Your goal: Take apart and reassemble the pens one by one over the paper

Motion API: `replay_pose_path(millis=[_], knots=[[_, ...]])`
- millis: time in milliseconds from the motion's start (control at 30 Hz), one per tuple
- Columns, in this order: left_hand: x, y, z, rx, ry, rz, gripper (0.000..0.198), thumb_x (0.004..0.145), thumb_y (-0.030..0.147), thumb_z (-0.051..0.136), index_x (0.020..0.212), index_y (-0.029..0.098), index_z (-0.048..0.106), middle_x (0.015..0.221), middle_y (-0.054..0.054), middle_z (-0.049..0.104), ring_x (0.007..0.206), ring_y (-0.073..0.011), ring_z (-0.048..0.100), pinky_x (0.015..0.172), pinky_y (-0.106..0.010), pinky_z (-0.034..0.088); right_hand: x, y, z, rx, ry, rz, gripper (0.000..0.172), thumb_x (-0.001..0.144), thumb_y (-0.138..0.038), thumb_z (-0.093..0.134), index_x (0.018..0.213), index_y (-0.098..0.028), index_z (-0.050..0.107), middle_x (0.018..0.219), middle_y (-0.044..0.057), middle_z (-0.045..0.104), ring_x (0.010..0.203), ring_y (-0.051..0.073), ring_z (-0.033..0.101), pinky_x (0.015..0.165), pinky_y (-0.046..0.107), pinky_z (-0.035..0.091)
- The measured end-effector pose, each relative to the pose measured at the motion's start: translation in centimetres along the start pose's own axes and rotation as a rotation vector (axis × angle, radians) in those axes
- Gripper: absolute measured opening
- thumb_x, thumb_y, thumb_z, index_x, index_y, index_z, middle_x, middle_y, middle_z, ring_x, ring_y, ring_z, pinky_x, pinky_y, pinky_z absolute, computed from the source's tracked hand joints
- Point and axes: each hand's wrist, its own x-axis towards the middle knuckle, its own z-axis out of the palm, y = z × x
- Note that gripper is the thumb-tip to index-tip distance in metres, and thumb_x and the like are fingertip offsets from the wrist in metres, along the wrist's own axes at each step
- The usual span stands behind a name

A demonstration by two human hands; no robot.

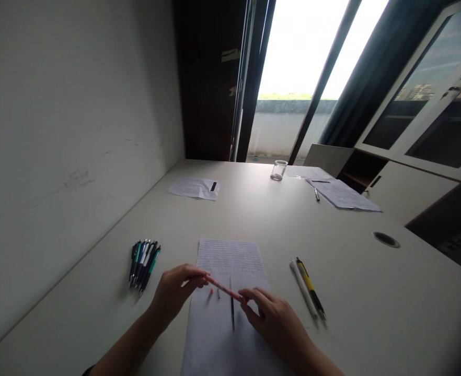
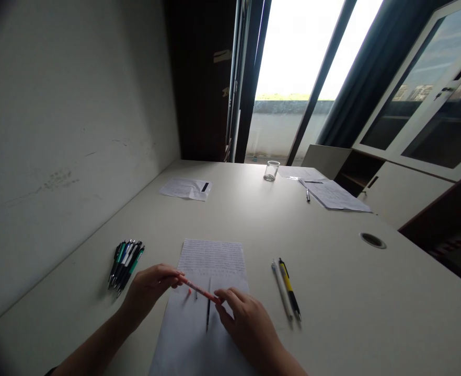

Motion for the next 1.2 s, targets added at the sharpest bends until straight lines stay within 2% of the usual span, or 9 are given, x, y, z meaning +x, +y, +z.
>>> replay_pose_path(millis=[167, 367, 467, 567, 667, 767, 900, 1033, 1200], knots=[[0.0, -0.5, -0.1, -0.053, 0.086, -0.112, 0.01, 0.094, 0.024, 0.065, 0.097, 0.017, 0.072, 0.083, -0.005, 0.076, 0.071, -0.016, 0.07, 0.068, -0.028, 0.059, -0.3, -1.0, -0.8, 0.106, 0.026, -0.032, 0.017, 0.098, -0.024, 0.052, 0.109, -0.023, 0.064, 0.086, 0.003, 0.072, 0.053, 0.011, 0.059, 0.057, 0.022, 0.05], [0.0, -0.6, 0.0, -0.018, 0.068, -0.134, 0.012, 0.095, 0.025, 0.064, 0.098, 0.017, 0.071, 0.084, -0.005, 0.075, 0.073, -0.0165, 0.07, 0.069, -0.028, 0.06, -1.1, -1.5, -1.5, 0.141, 0.007, -0.091, 0.018, 0.097, -0.017, 0.048, 0.107, -0.022, 0.062, 0.083, 0.002, 0.067, 0.055, 0.011, 0.057, 0.056, 0.021, 0.047], [0.1, -0.9, -0.3, 0.061, 0.108, -0.115, 0.013, 0.095, 0.027, 0.063, 0.097, 0.017, 0.07, 0.085, -0.005, 0.075, 0.075, -0.0174, 0.072, 0.07, -0.028, 0.061, -1.3, -1.2, -1.7, 0.118, 0.042, -0.089, 0.017, 0.096, -0.016, 0.047, 0.104, -0.022, 0.06, 0.081, 0.002, 0.065, 0.052, 0.01, 0.055, 0.053, 0.021, 0.046], [0.3, -1.5, -0.9, 0.262, 0.124, -0.049, 0.011, 0.095, 0.027, 0.063, 0.096, 0.018, 0.069, 0.087, -0.005, 0.074, 0.08, -0.0187, 0.072, 0.074, -0.03, 0.06, -1.5, -0.8, -2.2, 0.102, 0.091, -0.061, 0.014, 0.096, -0.017, 0.046, 0.098, -0.021, 0.059, 0.08, 0.001, 0.062, 0.049, 0.009, 0.054, 0.051, 0.02, 0.046], [0.5, -2.1, -1.6, 0.494, 0.044, 0.022, 0.013, 0.097, 0.023, 0.057, 0.102, 0.02, 0.069, 0.096, -0.007, 0.073, 0.091, -0.0212, 0.07, 0.083, -0.036, 0.058, -1.8, -0.2, -2.6, 0.065, 0.115, -0.02, 0.014, 0.096, -0.018, 0.047, 0.093, -0.021, 0.06, 0.079, 0.001, 0.061, 0.049, 0.009, 0.054, 0.05, 0.02, 0.045], [0.4, -3.0, -2.1, 0.66, -0.091, 0.034, 0.024, 0.096, 0.02, 0.055, 0.117, 0.022, 0.066, 0.117, -0.009, 0.07, 0.111, -0.0246, 0.064, 0.097, -0.045, 0.053, -2.3, 0.4, -2.8, 0.001, 0.115, 0.012, 0.016, 0.095, -0.018, 0.047, 0.09, -0.022, 0.061, 0.078, 0.002, 0.061, 0.049, 0.01, 0.054, 0.05, 0.021, 0.046], [-0.1, -4.2, -2.2, 0.814, -0.226, 0.016, 0.038, 0.095, 0.022, 0.057, 0.132, 0.023, 0.06, 0.135, -0.01, 0.062, 0.131, -0.0277, 0.051, 0.109, -0.052, 0.044, -2.8, 0.7, -2.8, -0.068, 0.037, 0.031, 0.017, 0.093, -0.015, 0.046, 0.089, -0.022, 0.061, 0.081, 0.002, 0.062, 0.049, 0.011, 0.056, 0.05, 0.021, 0.046], [-0.4, -5.0, -2.2, 0.883, -0.275, 0.016, 0.037, 0.095, 0.024, 0.057, 0.132, 0.024, 0.061, 0.138, -0.009, 0.061, 0.132, -0.0285, 0.049, 0.109, -0.053, 0.044, -3.0, 0.1, -2.9, -0.122, -0.023, -0.002, 0.018, 0.09, -0.013, 0.045, 0.087, -0.022, 0.06, 0.081, 0.002, 0.064, 0.051, 0.011, 0.058, 0.049, 0.021, 0.044], [-0.5, -5.1, -2.3, 0.903, -0.279, 0.033, 0.035, 0.096, 0.024, 0.057, 0.13, 0.024, 0.063, 0.136, -0.009, 0.061, 0.13, -0.0281, 0.051, 0.108, -0.052, 0.044, -3.2, -0.5, -2.8, -0.177, -0.103, -0.095, 0.014, 0.086, -0.011, 0.052, 0.087, -0.023, 0.059, 0.08, 0.0, 0.066, 0.059, 0.014, 0.063, 0.054, 0.023, 0.044]])
